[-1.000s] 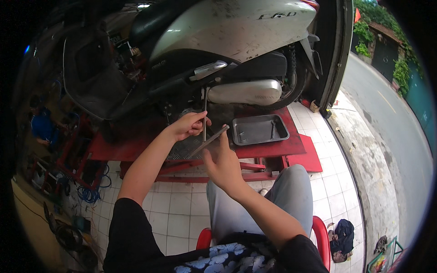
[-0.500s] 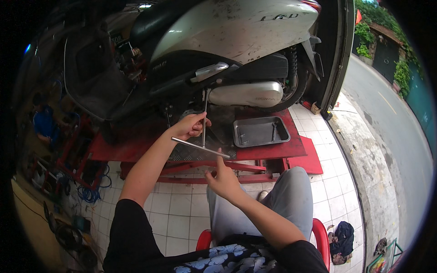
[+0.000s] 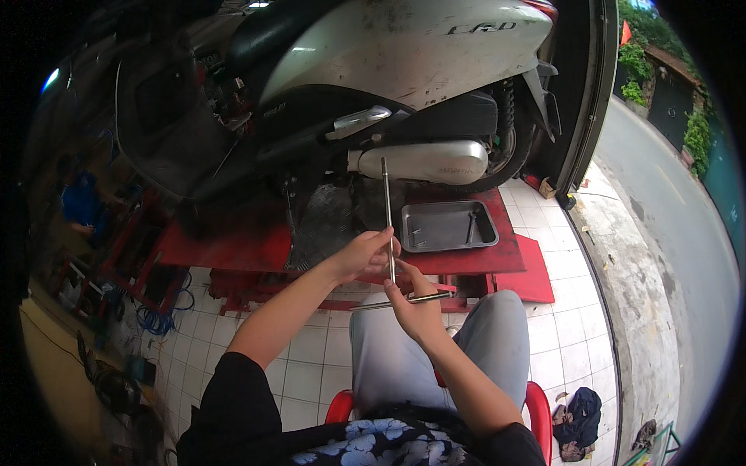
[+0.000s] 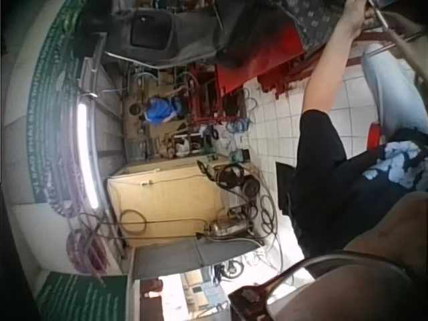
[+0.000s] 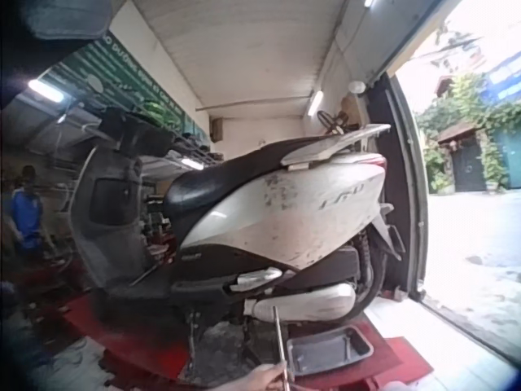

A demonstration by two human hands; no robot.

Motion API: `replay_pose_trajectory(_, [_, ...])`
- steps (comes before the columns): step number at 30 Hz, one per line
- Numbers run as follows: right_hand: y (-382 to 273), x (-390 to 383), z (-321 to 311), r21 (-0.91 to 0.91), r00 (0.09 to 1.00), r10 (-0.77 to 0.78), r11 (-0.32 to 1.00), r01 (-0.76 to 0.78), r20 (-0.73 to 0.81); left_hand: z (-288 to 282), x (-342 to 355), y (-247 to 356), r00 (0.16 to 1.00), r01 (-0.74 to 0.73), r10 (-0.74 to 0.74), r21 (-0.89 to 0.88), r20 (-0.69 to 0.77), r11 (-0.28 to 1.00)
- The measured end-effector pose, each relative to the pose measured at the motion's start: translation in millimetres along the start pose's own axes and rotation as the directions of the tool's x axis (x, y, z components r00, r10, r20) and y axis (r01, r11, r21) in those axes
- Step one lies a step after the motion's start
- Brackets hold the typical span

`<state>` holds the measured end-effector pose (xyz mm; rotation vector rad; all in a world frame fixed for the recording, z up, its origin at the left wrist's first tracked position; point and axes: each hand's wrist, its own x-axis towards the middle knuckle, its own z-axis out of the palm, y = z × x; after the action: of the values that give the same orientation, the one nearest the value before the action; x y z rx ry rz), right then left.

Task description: The person uses a T-handle wrench to loosen bolts from the engine casing of a motorcycle and places the bolts into a metal tray.

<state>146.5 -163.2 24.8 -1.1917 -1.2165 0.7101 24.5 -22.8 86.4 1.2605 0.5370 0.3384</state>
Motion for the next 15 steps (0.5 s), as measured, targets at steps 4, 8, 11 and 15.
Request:
replay_pose_trajectory(4, [-13.3, -0.5, -19.2, 0.349, 0.952, 0.242, 0.889, -0.296, 0.190, -4.4, 32.8, 6.5, 0.999, -0.009, -0.009, 0.484, 0.036, 0.875])
replay_pose_trajectory(8, [28.2, 0.0, -45.6, 0.532, 0.981, 0.178, 0.824, -0.192, 0.078, -28.9, 79.8, 35.5, 0.662, 0.026, 0.652, 0.880, -0.370, 0.473])
replay_pose_trajectory(11, [66.6, -1.2, -55.0, 0.583, 0.984, 0.177, 0.796, -0.161, 0.029, -57.7, 103.4, 61.2, 0.303, 0.185, 0.769, 0.827, -0.562, 0.531])
replay_pose_trajectory(15, [110.4, -6.2, -56.5, 0.542, 0.980, 0.201, 0.822, -0.171, 0.004, -89.3, 128.0, 66.1, 0.096, 0.325, 0.791, 0.770, -0.604, 0.549])
